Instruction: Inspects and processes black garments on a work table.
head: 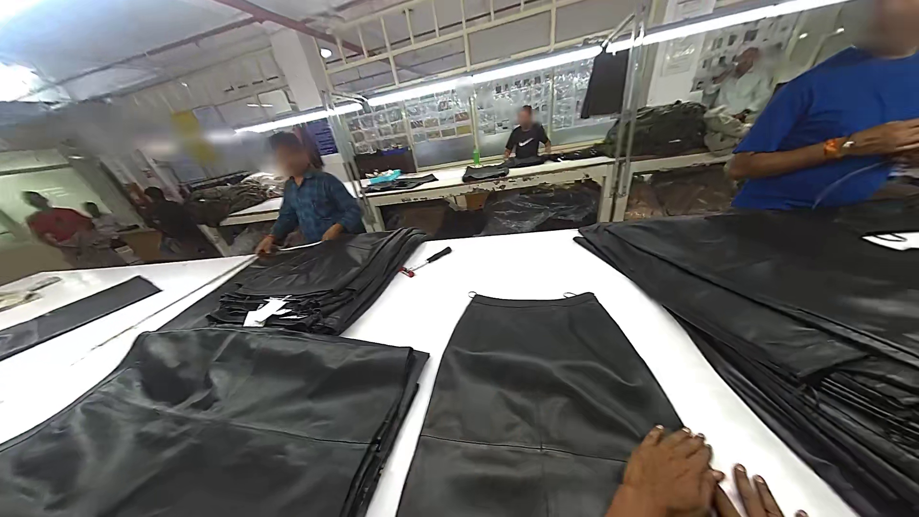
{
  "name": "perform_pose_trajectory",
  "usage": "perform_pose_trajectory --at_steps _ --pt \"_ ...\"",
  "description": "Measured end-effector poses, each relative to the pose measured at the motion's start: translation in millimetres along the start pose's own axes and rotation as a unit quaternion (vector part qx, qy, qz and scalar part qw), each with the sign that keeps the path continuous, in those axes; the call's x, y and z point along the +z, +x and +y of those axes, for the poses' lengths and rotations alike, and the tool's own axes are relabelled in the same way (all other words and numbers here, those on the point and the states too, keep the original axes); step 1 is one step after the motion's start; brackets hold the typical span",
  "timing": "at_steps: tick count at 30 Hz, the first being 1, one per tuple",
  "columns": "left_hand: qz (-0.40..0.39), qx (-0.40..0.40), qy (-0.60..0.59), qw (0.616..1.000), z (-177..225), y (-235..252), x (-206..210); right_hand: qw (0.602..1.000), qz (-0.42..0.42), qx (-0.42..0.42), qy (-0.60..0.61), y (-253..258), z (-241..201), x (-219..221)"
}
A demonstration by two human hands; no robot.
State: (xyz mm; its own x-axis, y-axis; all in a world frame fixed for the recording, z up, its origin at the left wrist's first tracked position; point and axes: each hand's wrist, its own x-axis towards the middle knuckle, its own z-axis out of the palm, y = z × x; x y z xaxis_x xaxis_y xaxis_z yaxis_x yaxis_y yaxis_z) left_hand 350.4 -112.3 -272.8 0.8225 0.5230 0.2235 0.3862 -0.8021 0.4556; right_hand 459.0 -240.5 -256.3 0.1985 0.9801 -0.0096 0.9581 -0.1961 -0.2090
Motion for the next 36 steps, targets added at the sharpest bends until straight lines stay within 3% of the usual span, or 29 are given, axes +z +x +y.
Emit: perform_pose_trajectory --at_steps 4,9,19,24,32,36 --pt "-0.030 -0.027 0.007 0.999 4.0 -10.3 -16.0 0.998 0.061 0.005 0.000 -1.5 -4.9 13.9" --pt "0.049 -0.056 0.057 0.996 -2.4 -8.1 -5.1 0.999 -0.021 0.047 0.002 -1.0 -8.9 2.6" --pt "-0.007 -0.078 0.132 0.988 -7.6 -5.0 -6.2 0.995 -0.068 0.064 -0.020 -6.5 -12.5 -4.3" --pt "-0.018 -0.068 0.145 0.987 -8.6 -5.9 -6.0 0.996 -0.042 0.080 -0.021 -17.9 -13.4 1.2" --pt "-0.094 -0.069 0.110 0.987 -13.2 -6.1 -19.3 0.996 -0.055 0.072 -0.008 -18.1 -11.1 -0.6" --pt "0.048 -0.020 0.087 0.995 -22.0 -13.1 -8.9 0.996 -0.046 0.073 -0.007 -17.8 -11.0 2.0"
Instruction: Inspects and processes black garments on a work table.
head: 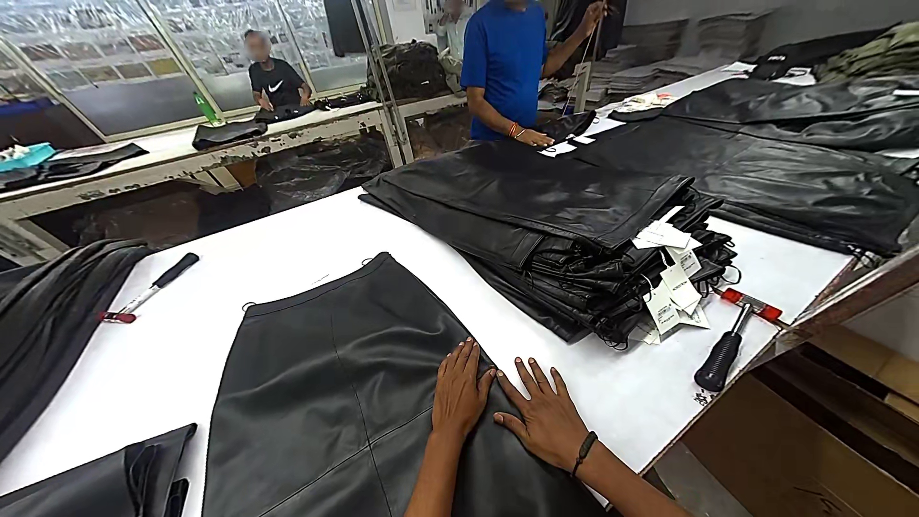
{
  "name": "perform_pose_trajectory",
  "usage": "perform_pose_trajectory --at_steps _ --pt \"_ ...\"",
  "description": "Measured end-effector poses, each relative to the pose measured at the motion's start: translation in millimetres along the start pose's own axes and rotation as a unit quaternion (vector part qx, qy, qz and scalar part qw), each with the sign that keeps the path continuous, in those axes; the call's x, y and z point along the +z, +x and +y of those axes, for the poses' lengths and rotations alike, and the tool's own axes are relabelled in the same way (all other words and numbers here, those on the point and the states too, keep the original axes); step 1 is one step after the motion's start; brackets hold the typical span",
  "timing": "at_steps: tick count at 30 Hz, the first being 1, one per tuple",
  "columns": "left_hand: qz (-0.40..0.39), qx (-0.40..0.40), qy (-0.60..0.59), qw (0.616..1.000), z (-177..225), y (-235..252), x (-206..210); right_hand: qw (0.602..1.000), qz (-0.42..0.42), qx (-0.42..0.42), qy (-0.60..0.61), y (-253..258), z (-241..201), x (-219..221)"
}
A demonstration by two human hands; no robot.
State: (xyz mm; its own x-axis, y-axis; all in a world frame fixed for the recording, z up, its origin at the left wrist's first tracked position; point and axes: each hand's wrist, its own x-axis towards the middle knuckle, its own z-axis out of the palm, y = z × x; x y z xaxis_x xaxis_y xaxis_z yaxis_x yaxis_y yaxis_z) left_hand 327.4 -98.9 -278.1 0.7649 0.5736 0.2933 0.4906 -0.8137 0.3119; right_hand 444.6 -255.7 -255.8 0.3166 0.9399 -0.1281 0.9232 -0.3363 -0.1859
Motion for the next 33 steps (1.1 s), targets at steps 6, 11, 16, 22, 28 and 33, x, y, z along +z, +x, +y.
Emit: perform_pose_trajectory --at_steps 6,11,16,22,28,33 --pt "-0.074 -0.014 0.052 0.996 4.6 2.4 -3.5 1.000 -0.015 0.001 0.002 -0.3 -1.3 -2.5" --pt "-0.171 -0.069 0.054 0.981 17.4 12.1 -27.4 1.000 -0.024 -0.002 0.010 1.1 0.7 -9.6" --pt "-0.127 -0.050 0.078 0.988 12.1 1.7 -8.9 1.000 -0.025 -0.002 -0.004 2.5 2.1 -10.3" --pt "-0.218 -0.067 0.061 0.972 16.2 10.4 -20.6 0.999 0.038 -0.016 -0.005 -3.2 8.7 2.5" --pt "-0.157 -0.054 0.030 0.986 9.2 5.7 -17.8 0.984 0.023 -0.055 0.165 -24.3 34.4 -21.1" --pt "-0.100 -0.030 0.007 0.995 1.3 4.0 -7.6 0.911 0.359 0.166 0.121 -48.3 122.5 -56.6"
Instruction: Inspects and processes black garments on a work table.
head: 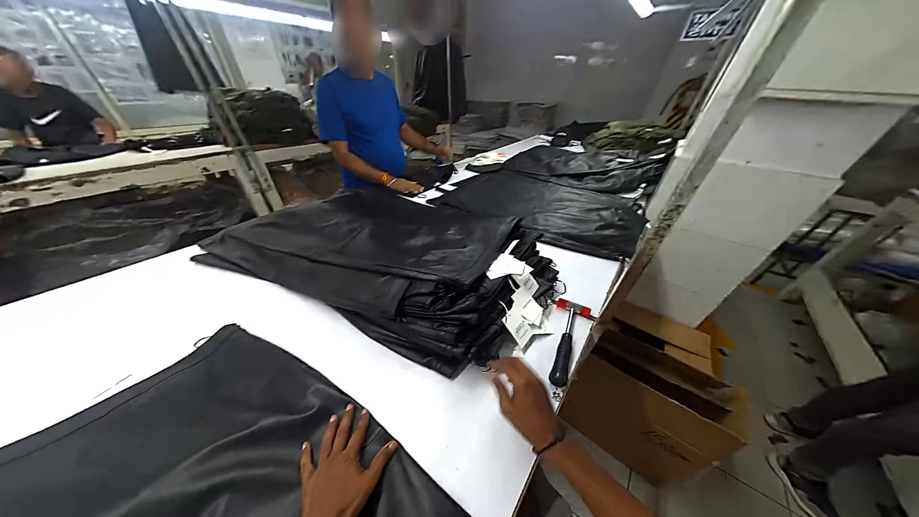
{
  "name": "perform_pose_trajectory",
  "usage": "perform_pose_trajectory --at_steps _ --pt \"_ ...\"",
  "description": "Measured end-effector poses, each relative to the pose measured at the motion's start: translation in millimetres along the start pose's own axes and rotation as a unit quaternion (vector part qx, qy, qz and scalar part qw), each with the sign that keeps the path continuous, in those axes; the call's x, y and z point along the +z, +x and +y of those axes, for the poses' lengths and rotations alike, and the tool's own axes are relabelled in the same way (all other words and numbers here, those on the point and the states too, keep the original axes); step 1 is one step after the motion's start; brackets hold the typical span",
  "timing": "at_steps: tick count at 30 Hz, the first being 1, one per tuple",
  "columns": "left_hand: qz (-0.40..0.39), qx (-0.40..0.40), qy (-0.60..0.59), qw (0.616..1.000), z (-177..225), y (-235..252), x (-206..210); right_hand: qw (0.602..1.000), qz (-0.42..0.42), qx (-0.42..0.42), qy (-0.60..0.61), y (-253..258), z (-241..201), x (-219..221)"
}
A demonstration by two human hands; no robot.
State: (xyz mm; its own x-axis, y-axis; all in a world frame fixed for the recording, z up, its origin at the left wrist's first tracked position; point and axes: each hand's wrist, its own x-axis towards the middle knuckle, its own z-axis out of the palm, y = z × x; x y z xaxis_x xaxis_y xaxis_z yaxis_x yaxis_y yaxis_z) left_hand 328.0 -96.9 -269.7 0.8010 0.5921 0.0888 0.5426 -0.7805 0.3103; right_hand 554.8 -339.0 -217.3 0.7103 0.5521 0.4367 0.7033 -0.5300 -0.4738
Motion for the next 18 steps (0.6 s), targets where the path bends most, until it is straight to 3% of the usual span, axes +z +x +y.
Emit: perform_pose_trajectory --at_steps 2,5,7,10,12,13,15,16,18 --pt "0.000 0.003 -0.002 1.000 -0.8 -0.7 -0.4 0.989 0.050 0.098 -0.098 19.4 40.0 -24.5" --pt "-0.003 0.003 -0.004 1.000 -1.8 -2.0 -2.0 0.948 -0.022 0.292 -0.123 41.6 90.5 -46.7" --pt "-0.009 0.002 -0.007 1.000 -4.3 -1.5 -3.4 0.923 -0.080 0.367 -0.081 53.4 116.7 -47.5" --pt "-0.013 -0.006 -0.011 1.000 -6.9 -1.3 -3.4 0.903 -0.102 0.416 0.033 63.2 138.9 -45.2" --pt "-0.012 -0.009 -0.017 1.000 -4.0 -0.7 -5.5 0.872 -0.064 0.442 0.199 58.2 139.5 -47.3" --pt "-0.015 -0.013 -0.019 1.000 -1.4 -0.2 -7.6 0.839 -0.028 0.453 0.301 52.7 130.1 -50.6" --pt "-0.042 -0.033 -0.018 0.998 3.0 0.5 -13.6 0.733 0.009 0.487 0.475 38.1 103.9 -64.3" --pt "-0.059 -0.044 -0.015 0.997 4.9 0.9 -17.5 0.702 0.006 0.495 0.511 28.9 94.0 -68.4" --pt "-0.077 -0.059 0.002 0.995 5.8 0.5 -21.4 0.679 -0.034 0.489 0.546 4.4 77.0 -71.7"
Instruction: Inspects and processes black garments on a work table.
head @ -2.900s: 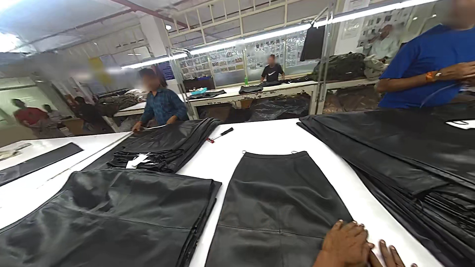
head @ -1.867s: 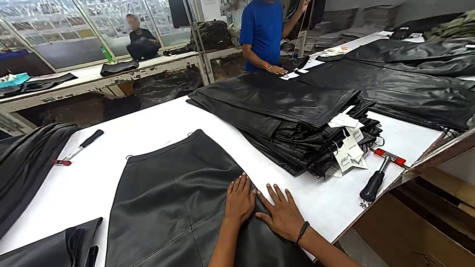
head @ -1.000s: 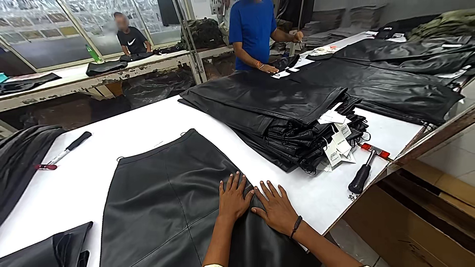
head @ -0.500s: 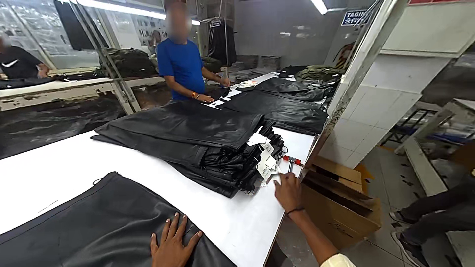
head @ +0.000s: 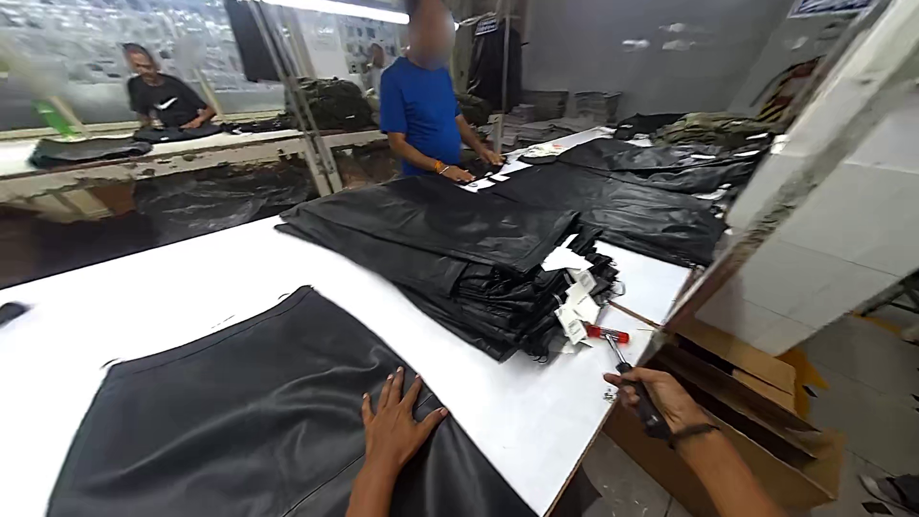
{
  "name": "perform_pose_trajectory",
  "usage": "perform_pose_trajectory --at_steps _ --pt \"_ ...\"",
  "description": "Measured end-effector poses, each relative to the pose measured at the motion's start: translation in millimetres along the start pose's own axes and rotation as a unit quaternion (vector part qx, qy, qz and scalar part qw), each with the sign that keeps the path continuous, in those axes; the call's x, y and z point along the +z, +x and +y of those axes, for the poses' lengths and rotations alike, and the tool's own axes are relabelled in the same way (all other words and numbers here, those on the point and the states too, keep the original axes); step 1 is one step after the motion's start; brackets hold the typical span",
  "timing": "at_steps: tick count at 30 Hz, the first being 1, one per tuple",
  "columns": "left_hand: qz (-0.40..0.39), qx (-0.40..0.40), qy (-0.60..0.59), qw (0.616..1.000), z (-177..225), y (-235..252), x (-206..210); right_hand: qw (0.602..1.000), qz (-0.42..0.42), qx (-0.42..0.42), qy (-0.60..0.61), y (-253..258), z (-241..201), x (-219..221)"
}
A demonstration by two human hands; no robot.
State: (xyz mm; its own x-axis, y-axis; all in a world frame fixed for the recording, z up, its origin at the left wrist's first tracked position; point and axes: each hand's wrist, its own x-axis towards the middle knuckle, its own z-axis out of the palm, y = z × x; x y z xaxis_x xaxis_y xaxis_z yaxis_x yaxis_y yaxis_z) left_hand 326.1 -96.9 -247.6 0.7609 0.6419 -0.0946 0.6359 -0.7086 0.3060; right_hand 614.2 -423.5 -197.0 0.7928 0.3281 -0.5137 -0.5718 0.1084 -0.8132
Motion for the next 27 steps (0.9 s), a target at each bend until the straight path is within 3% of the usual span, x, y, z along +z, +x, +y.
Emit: perform_pose_trajectory --at_steps 2,5,10,13,18,20,22,24,27 --pt "-0.008 -0.010 0.019 1.000 0.0 0.1 -1.6 0.996 -0.034 -0.010 -0.078 -32.7 21.1 8.3" --pt "-0.014 -0.019 0.030 0.999 2.5 1.9 -6.1 0.953 -0.083 -0.124 -0.265 -78.5 59.1 24.0" --pt "-0.009 -0.044 0.034 0.998 3.4 4.5 -2.4 0.794 -0.172 -0.298 -0.502 -104.5 96.2 59.6" --pt "-0.037 -0.052 0.016 0.998 4.1 5.8 -4.4 0.748 -0.214 -0.358 -0.516 -103.5 102.2 91.2" --pt "-0.068 -0.061 -0.014 0.996 5.8 7.7 -11.0 0.649 -0.203 -0.581 -0.448 -100.1 110.2 127.3" --pt "-0.067 -0.061 -0.018 0.996 6.0 7.8 -12.4 0.602 -0.205 -0.577 -0.513 -89.0 119.7 127.8" --pt "-0.069 -0.062 -0.023 0.995 8.0 7.8 -13.1 0.559 -0.231 -0.454 -0.654 -79.7 121.0 126.5" --pt "-0.074 -0.069 -0.023 0.995 12.1 7.9 -15.0 0.557 -0.236 -0.391 -0.694 -82.5 113.7 132.8" --pt "-0.086 -0.087 -0.025 0.992 17.9 8.9 -23.8 0.594 -0.192 -0.526 -0.578 -94.8 116.1 139.3"
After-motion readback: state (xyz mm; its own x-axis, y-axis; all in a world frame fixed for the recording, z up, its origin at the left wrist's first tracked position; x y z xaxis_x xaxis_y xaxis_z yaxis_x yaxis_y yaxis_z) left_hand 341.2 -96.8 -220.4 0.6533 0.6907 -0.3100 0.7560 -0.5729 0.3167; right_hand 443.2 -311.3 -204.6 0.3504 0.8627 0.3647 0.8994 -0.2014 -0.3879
